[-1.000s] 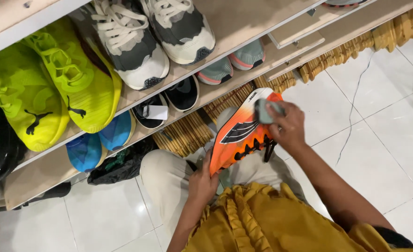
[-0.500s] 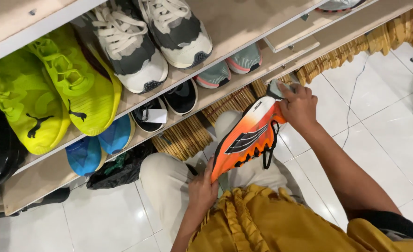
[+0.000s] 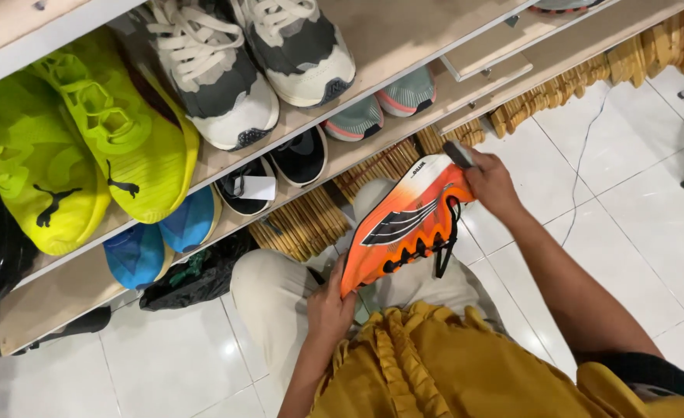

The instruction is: Cleaning several pairs of sneakers using a specialized cleaning brush/block in a shoe store.

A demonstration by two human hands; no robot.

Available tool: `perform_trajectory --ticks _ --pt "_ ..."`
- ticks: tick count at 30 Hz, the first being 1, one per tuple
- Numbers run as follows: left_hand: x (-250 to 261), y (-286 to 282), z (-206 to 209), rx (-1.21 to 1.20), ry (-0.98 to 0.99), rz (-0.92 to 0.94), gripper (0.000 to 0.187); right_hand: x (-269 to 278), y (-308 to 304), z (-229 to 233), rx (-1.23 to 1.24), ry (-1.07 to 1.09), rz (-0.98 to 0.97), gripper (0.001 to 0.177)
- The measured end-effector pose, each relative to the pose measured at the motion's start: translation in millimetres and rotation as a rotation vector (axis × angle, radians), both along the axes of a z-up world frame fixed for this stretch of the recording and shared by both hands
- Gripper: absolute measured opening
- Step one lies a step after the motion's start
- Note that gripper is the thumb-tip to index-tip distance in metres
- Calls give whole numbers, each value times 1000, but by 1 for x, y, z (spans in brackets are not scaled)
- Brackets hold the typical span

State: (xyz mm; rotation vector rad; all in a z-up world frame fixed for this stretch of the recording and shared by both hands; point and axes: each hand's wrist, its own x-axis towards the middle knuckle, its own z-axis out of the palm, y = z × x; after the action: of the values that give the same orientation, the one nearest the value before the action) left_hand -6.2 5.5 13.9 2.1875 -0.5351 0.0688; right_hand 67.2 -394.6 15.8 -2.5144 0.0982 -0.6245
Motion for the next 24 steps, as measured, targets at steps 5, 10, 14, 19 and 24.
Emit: perform_trajectory --ticks 5,10,14,19,24 --pt "0 4 5 -20 145 31 75 -23 19 10 213 -144 -23 60" --pt "0 3 -9 60 214 16 81 -81 166 98 -332 -389 493 56" --pt "3 8 -5 -10 206 -13 84 -68 158 91 -555 -430 441 50" --pt "1 1 8 -13 113 -20 79 -10 62 45 -228 -86 91 64" --pt "-7 1 15 105 0 -11 81 19 37 19 -24 47 76 60"
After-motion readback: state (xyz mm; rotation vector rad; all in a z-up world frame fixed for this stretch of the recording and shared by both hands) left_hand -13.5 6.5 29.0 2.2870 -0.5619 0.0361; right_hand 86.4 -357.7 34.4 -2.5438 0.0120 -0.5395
